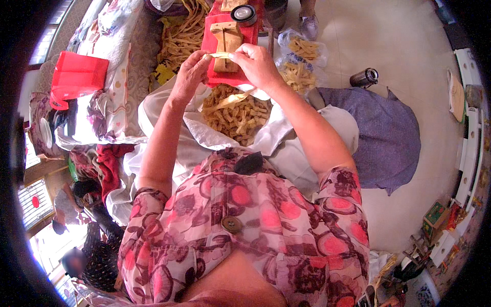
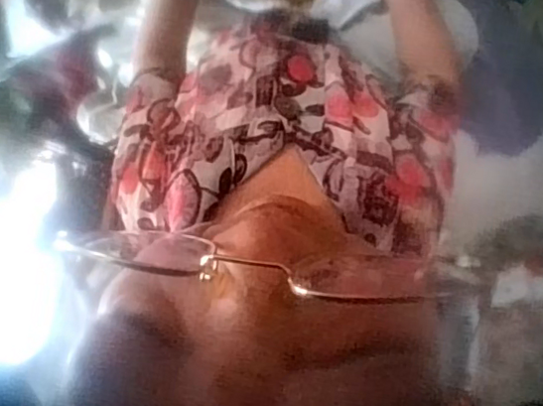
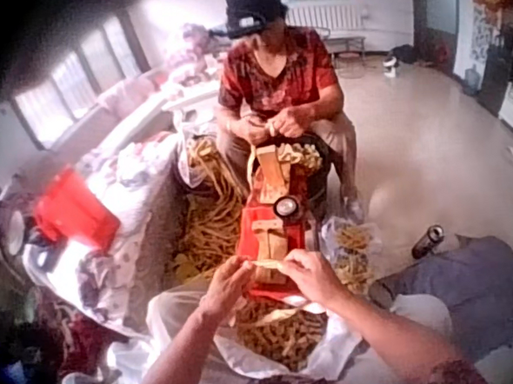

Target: The person prepares strips of yellow dough by hand, folding and separating them before placing them onto a red wooden frame.

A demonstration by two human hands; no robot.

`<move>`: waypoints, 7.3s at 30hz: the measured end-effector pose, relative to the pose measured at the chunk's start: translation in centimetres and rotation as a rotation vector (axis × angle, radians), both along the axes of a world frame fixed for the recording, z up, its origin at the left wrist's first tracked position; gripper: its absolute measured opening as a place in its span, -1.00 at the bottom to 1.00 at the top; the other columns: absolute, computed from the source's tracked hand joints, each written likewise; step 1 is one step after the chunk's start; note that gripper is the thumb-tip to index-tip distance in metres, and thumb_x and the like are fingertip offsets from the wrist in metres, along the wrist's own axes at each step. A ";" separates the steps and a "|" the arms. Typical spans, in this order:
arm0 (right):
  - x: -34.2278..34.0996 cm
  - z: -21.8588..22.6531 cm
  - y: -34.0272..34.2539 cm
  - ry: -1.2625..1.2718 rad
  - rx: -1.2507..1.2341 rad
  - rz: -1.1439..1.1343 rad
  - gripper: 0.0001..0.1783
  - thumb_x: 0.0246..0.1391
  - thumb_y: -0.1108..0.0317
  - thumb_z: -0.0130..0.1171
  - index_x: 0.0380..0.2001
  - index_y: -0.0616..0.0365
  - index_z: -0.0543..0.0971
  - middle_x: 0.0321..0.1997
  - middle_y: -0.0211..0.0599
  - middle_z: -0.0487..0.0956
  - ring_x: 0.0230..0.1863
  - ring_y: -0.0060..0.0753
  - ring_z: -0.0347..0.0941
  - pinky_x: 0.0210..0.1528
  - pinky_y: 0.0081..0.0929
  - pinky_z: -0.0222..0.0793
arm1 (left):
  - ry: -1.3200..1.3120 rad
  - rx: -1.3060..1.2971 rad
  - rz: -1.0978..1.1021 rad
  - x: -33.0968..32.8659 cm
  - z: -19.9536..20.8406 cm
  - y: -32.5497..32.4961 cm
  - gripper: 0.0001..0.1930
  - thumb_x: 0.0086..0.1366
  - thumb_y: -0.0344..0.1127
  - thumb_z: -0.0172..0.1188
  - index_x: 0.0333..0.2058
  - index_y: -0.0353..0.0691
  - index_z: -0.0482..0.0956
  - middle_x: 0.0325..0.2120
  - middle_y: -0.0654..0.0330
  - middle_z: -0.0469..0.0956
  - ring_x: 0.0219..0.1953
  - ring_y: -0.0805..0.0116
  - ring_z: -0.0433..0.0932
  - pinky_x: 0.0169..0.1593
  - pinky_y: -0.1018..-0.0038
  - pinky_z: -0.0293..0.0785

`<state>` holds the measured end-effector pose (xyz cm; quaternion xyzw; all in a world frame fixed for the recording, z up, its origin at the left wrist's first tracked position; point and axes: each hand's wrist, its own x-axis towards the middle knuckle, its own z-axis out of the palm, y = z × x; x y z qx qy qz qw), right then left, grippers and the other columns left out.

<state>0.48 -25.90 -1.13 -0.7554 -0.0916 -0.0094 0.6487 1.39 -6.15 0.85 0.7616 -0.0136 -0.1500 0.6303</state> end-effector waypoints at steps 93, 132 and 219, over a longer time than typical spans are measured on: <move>-6.2 0.5 1.4 0.583 0.865 0.493 -0.83 0.21 0.26 -0.05 -0.24 0.09 0.44 -0.49 -0.45 0.47 -0.61 -0.57 0.37 -0.58 -0.64 0.26 | -0.974 0.355 -0.066 -8.4 3.2 -1.9 -0.62 -0.02 -0.61 0.10 -0.15 -0.25 0.46 -0.27 0.02 0.47 -0.16 0.06 0.47 -0.08 0.30 0.40; -5.0 1.3 0.7 0.419 0.515 0.396 -0.79 0.17 0.19 0.06 -0.35 0.10 0.42 -0.56 -0.63 0.33 -0.60 -0.84 0.17 -0.61 -0.83 0.03 | -0.387 0.171 0.131 -8.4 1.8 -2.1 -0.77 0.15 -0.33 0.23 -0.25 -0.34 0.55 -0.45 0.18 0.55 -0.38 0.49 0.51 -0.25 0.55 0.44; -7.8 -0.1 3.7 -0.076 0.141 0.279 -0.79 0.18 0.31 0.02 -0.33 0.26 0.50 -0.42 -0.32 0.55 -0.36 -0.56 0.46 -0.29 -0.56 0.36 | 0.558 -0.737 0.222 -9.6 -3.2 -2.1 -0.80 0.32 -0.27 -0.09 -0.19 -0.24 0.40 -0.28 0.24 0.45 -0.21 0.39 0.46 -0.13 0.44 0.44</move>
